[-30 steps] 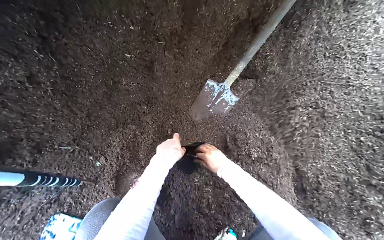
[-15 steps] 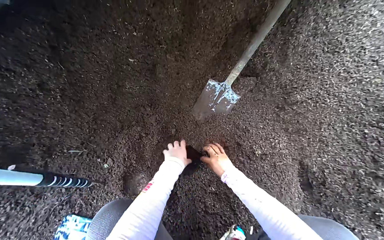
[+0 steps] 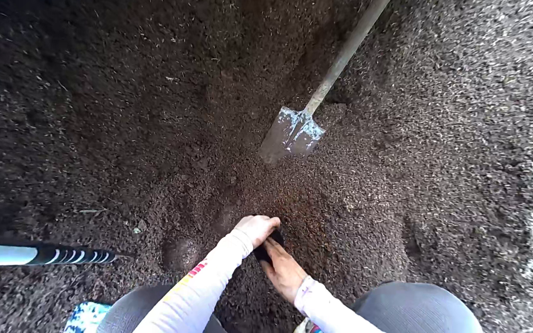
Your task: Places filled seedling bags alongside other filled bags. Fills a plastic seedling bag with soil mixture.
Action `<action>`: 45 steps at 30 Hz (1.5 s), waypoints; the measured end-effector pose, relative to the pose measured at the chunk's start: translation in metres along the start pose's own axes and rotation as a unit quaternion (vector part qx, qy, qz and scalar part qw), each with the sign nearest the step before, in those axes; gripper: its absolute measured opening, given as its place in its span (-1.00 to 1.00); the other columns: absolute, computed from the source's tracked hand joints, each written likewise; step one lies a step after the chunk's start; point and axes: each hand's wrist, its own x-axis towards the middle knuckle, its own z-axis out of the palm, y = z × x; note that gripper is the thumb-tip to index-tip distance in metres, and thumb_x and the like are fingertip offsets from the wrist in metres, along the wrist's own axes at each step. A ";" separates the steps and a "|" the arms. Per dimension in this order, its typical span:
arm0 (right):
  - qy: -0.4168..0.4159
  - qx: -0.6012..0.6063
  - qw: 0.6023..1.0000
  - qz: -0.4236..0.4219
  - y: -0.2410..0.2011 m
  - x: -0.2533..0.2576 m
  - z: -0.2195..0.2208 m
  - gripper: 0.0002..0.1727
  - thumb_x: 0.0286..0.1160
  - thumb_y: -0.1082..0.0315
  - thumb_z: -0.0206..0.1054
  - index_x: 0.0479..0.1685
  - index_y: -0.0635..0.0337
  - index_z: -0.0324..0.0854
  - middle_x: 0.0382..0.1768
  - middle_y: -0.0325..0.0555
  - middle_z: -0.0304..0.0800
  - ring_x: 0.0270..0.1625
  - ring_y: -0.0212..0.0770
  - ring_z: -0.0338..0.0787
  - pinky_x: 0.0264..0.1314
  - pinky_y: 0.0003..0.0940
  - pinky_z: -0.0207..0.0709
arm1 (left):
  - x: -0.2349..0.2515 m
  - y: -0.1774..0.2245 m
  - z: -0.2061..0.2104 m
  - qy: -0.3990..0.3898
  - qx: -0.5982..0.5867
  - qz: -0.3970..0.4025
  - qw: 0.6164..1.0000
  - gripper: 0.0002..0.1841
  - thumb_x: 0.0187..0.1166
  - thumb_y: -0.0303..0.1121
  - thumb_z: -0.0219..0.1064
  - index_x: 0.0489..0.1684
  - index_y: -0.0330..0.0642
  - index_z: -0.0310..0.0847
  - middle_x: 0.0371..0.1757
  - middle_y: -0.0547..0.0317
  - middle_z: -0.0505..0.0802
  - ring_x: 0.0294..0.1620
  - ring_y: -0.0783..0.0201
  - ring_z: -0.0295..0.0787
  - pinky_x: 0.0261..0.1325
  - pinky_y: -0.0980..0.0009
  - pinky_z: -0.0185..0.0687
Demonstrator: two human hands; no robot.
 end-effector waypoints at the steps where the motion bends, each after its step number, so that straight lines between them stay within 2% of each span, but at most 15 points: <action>1: -0.014 -0.017 0.999 0.035 0.000 0.005 0.009 -0.17 0.78 0.07 0.17 0.85 0.42 -0.06 0.86 0.33 -0.06 0.91 0.09 0.04 0.92 -0.14 -0.04 | -0.006 0.002 0.007 0.002 -0.020 0.000 1.000 -0.60 0.92 -0.21 -0.07 0.52 -0.05 0.57 0.38 -0.19 0.78 0.45 -0.23 0.70 0.44 -0.29 0.51; 3: -0.006 -0.066 0.996 0.057 0.010 0.012 0.033 0.05 0.62 -0.20 0.26 0.83 0.46 -0.03 0.83 0.42 -0.03 0.91 0.20 -0.01 0.92 -0.05 -0.06 | -0.018 0.008 0.022 -0.003 -0.044 0.005 0.999 -0.60 0.92 -0.25 -0.07 0.54 -0.06 0.55 0.38 -0.20 0.78 0.44 -0.23 0.71 0.45 -0.27 0.52; 5: -0.033 -0.127 0.990 0.061 0.021 0.017 0.057 0.05 0.60 -0.29 0.21 0.78 0.47 0.11 0.79 0.46 0.07 0.89 0.30 0.00 0.91 0.07 -0.10 | -0.027 0.015 0.039 -0.016 -0.058 0.011 0.998 -0.59 0.93 -0.29 -0.10 0.57 -0.07 0.53 0.38 -0.21 0.78 0.42 -0.24 0.72 0.44 -0.26 0.53; 11: -0.142 -0.232 0.960 0.071 0.033 0.026 0.086 -0.29 0.71 -0.11 0.15 0.64 0.25 0.46 0.66 0.28 0.44 0.78 0.25 0.30 0.81 0.26 0.04 | -0.032 0.014 0.078 -0.045 -0.077 0.041 0.995 -0.60 0.92 -0.35 -0.11 0.58 -0.16 0.48 0.28 -0.29 0.79 0.31 -0.29 0.77 0.38 -0.25 0.57; 18: -0.246 -0.185 0.942 0.131 -0.018 0.040 0.042 -0.36 0.73 0.12 0.25 0.68 0.31 0.38 0.72 0.29 0.34 0.79 0.26 0.27 0.79 0.28 0.04 | -0.028 -0.002 0.079 -0.030 -0.101 0.030 0.994 -0.59 0.93 -0.29 -0.13 0.55 -0.22 0.49 0.26 -0.31 0.80 0.31 -0.29 0.78 0.38 -0.26 0.58; 22: -0.169 -0.207 0.963 0.019 0.001 0.072 0.043 -0.27 0.71 -0.11 0.18 0.66 0.29 0.40 0.65 0.35 0.42 0.72 0.34 0.37 0.73 0.34 0.16 | -0.029 -0.010 0.044 0.088 -0.186 -0.083 0.975 -0.60 0.90 -0.23 -0.03 0.46 -0.24 0.56 0.21 -0.29 0.84 0.31 -0.24 0.79 0.44 -0.22 0.58; 24: -0.135 -0.173 0.975 -0.044 0.007 0.083 0.019 -0.25 0.66 -0.19 0.25 0.66 0.15 0.45 0.63 0.23 0.48 0.67 0.23 0.48 0.66 0.31 0.31 | -0.031 -0.013 0.020 0.165 -0.204 -0.141 0.955 -0.62 0.88 -0.25 0.03 0.46 -0.22 0.57 0.17 -0.27 0.86 0.25 -0.21 0.83 0.40 -0.18 0.62; 27: 0.055 0.018 0.984 -0.169 0.029 0.063 -0.022 -0.53 0.73 0.09 0.23 0.44 0.17 0.68 0.53 0.01 0.66 0.64 -0.08 0.56 0.76 -0.09 0.32 | -0.026 -0.018 0.000 0.227 -0.200 -0.191 0.934 -0.64 0.86 -0.29 0.08 0.45 -0.26 0.56 0.17 -0.29 0.85 0.22 -0.21 0.83 0.38 -0.20 0.61; 29: 0.213 0.325 0.917 -0.088 0.060 0.043 -0.026 -0.55 0.77 0.32 0.06 0.42 0.45 0.58 0.42 0.15 0.71 0.51 -0.11 0.68 0.63 -0.20 0.49 | -0.020 -0.023 -0.004 0.217 -0.172 -0.202 0.939 -0.65 0.82 -0.39 0.10 0.48 -0.29 0.51 0.15 -0.30 0.83 0.19 -0.21 0.81 0.36 -0.18 0.59; 33: 0.398 0.700 0.538 0.251 0.144 0.008 0.029 -0.35 0.96 0.01 -0.27 0.77 0.31 0.13 0.69 0.25 0.37 0.65 0.05 0.50 0.63 -0.09 0.40 | -0.008 -0.017 0.002 0.237 -0.100 -0.167 0.952 -0.77 0.59 -0.66 0.20 0.13 -0.41 0.65 0.35 -0.40 0.62 0.31 -0.23 0.68 0.37 -0.05 0.61; 35: 0.411 0.756 0.417 0.294 0.169 0.002 0.055 -0.30 0.94 -0.08 -0.38 0.83 0.22 0.02 0.78 0.19 0.20 0.71 0.05 0.40 0.65 -0.09 0.34 | -0.005 -0.012 0.004 0.240 -0.080 -0.135 0.958 -0.79 0.56 -0.72 0.21 -0.07 -0.38 0.76 0.57 -0.38 0.51 0.46 -0.25 0.62 0.43 -0.05 0.61; 37: 0.413 0.800 0.356 0.250 0.186 0.014 0.061 -0.28 0.92 -0.12 -0.40 0.87 0.16 -0.07 0.83 0.16 0.09 0.78 0.04 0.30 0.71 -0.06 0.28 | -0.003 -0.010 0.001 0.189 -0.064 -0.139 0.970 -0.68 0.63 -0.72 0.11 -0.04 -0.28 0.84 0.76 -0.28 0.38 0.67 -0.25 0.45 0.60 -0.08 0.48; 39: 0.405 0.839 0.306 0.199 0.201 0.042 0.054 -0.25 0.90 -0.17 -0.32 0.90 0.09 -0.20 0.86 0.14 -0.04 0.82 0.06 0.19 0.75 0.04 0.20 | -0.003 -0.009 -0.002 0.139 -0.035 -0.163 0.976 -0.60 0.68 -0.70 0.02 0.06 -0.23 0.85 0.73 -0.18 0.47 0.71 -0.19 0.43 0.67 -0.10 0.39; 43: 0.371 0.853 0.332 0.154 0.225 0.087 0.032 -0.08 0.77 -0.37 -0.40 0.89 0.14 -0.24 0.84 0.23 -0.06 0.79 0.17 0.16 0.65 0.31 0.18 | -0.003 -0.014 -0.004 0.089 0.000 -0.197 0.976 -0.65 0.76 -0.48 0.16 0.41 -0.32 0.66 0.59 -0.17 0.64 0.61 -0.14 0.58 0.67 -0.10 0.39; 45: 0.367 0.856 0.338 0.137 0.219 0.101 0.009 -0.04 0.65 -0.52 -0.48 0.91 -0.10 -0.16 0.84 0.06 0.05 0.80 0.09 0.21 0.61 0.38 0.26 | -0.007 -0.017 -0.003 0.069 -0.003 -0.215 0.974 -0.45 0.59 -0.36 0.41 0.60 -0.22 0.50 0.67 -0.19 0.53 0.60 -0.17 0.56 0.59 -0.13 0.49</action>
